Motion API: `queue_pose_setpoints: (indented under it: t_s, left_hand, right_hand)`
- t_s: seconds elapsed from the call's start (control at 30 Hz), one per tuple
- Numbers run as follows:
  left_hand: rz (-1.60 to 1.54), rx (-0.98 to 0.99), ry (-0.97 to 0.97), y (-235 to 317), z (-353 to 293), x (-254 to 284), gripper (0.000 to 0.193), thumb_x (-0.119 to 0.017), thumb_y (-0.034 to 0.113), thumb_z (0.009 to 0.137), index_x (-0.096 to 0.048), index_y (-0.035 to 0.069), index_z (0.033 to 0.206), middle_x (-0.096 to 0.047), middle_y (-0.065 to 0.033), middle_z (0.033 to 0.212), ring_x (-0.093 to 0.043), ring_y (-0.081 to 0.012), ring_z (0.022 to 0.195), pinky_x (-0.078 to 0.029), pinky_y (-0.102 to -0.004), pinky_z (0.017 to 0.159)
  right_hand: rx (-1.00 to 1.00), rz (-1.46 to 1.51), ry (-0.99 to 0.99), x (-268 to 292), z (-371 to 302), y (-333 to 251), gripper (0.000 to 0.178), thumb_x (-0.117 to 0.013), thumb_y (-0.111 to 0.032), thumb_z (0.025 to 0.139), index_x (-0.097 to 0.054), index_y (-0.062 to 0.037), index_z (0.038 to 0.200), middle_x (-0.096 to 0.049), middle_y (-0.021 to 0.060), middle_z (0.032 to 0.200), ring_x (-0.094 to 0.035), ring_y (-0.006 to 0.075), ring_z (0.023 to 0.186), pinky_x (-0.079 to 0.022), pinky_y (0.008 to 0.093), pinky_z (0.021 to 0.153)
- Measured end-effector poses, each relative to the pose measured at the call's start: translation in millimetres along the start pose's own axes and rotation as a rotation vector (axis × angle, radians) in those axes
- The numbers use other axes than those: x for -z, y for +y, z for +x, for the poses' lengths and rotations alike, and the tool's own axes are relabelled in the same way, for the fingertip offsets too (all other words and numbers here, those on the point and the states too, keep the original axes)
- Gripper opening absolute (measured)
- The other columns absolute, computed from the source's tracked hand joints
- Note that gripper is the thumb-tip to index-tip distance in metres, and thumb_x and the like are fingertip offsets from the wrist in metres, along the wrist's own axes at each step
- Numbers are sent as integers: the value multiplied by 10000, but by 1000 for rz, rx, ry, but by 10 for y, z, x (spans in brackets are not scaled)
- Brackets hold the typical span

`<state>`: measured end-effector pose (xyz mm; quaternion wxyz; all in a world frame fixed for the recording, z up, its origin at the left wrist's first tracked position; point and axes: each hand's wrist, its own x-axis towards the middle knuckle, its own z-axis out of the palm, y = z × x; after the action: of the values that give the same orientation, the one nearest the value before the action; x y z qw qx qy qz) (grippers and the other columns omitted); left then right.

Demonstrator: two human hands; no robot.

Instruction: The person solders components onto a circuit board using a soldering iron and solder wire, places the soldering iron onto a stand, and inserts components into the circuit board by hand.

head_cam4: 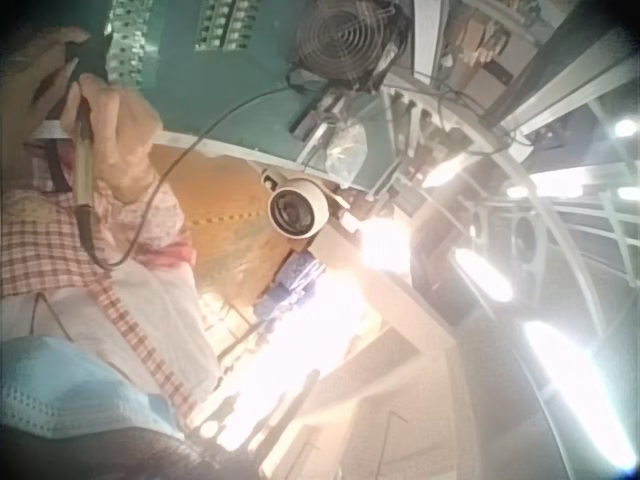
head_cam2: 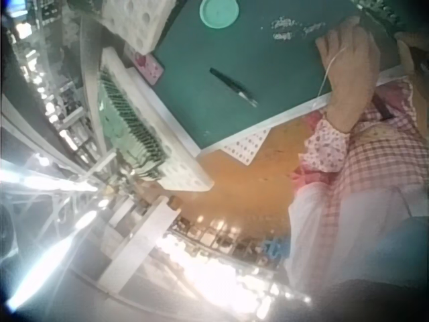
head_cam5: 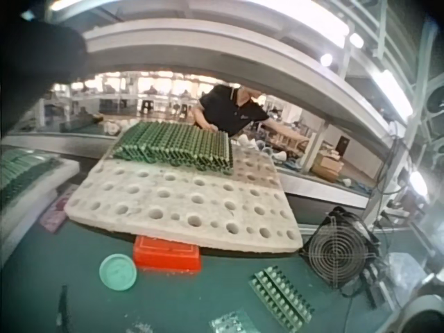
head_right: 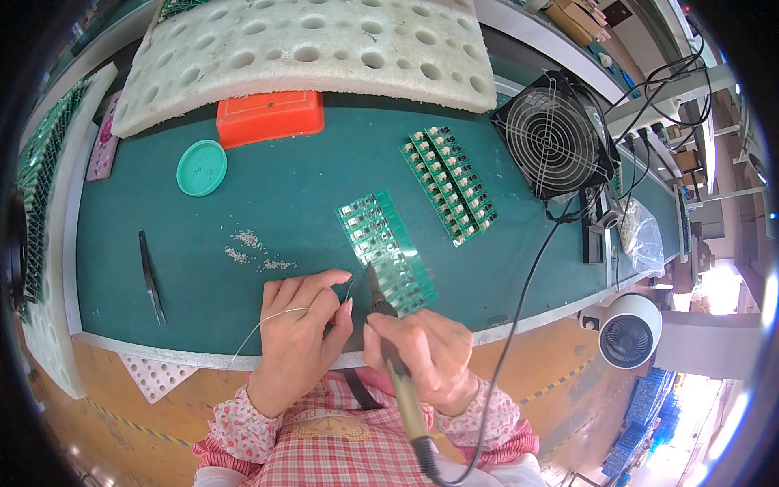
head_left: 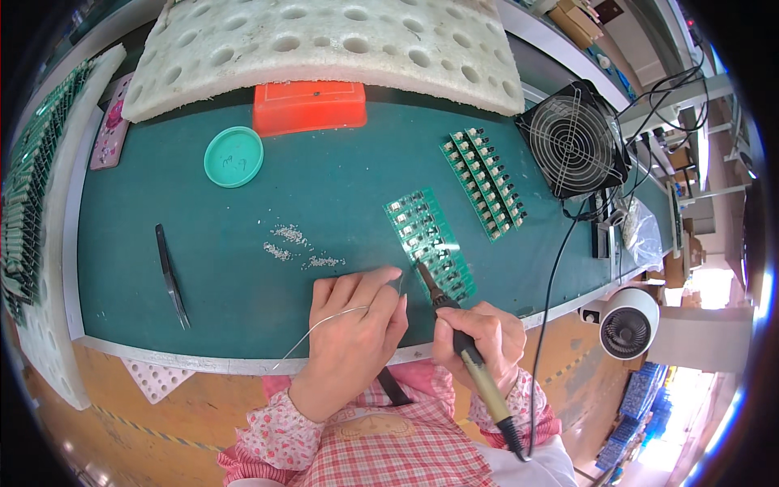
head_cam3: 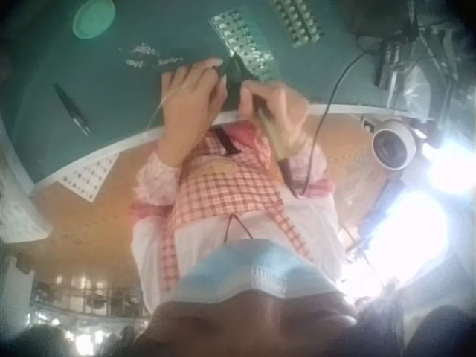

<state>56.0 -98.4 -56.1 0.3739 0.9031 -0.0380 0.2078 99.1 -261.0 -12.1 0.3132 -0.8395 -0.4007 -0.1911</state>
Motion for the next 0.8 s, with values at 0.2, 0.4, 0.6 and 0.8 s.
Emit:
queue_pose_setpoints:
  t_s: [0.2,0.4,0.6,0.8]
  left_hand:
    - [-10,5,-11,0,-5,33,197,-733,38,763,-537,51,748,-689,-62,1089,-604,-256,863,-424,-392,789]
    - [-20,-4,-25,22,-15,46,209,-722,48,784,-519,52,736,-691,-69,1101,-621,-261,915,-424,-400,807]
    - [-3,-19,-17,55,54,28,213,-706,45,798,-505,54,726,-691,-82,1139,-634,-297,993,-417,-414,847]
    - [-14,1,-20,81,98,-22,204,-695,36,807,-507,52,728,-692,-78,1136,-638,-304,1007,-408,-413,865]
  right_hand:
    - [20,-12,-21,16,-54,22,276,-767,21,712,-622,-7,946,-569,28,584,-547,165,447,-421,284,405]
    - [-182,146,221,124,-317,154,178,-721,-54,834,-570,-4,914,-608,47,600,-558,152,444,-417,282,406]
    - [-274,219,255,107,-419,214,159,-694,-97,884,-566,-10,919,-656,72,650,-532,149,444,-402,264,429]
    - [-306,245,256,53,-392,252,148,-686,-96,899,-566,-15,929,-641,66,633,-532,136,449,-402,262,431]
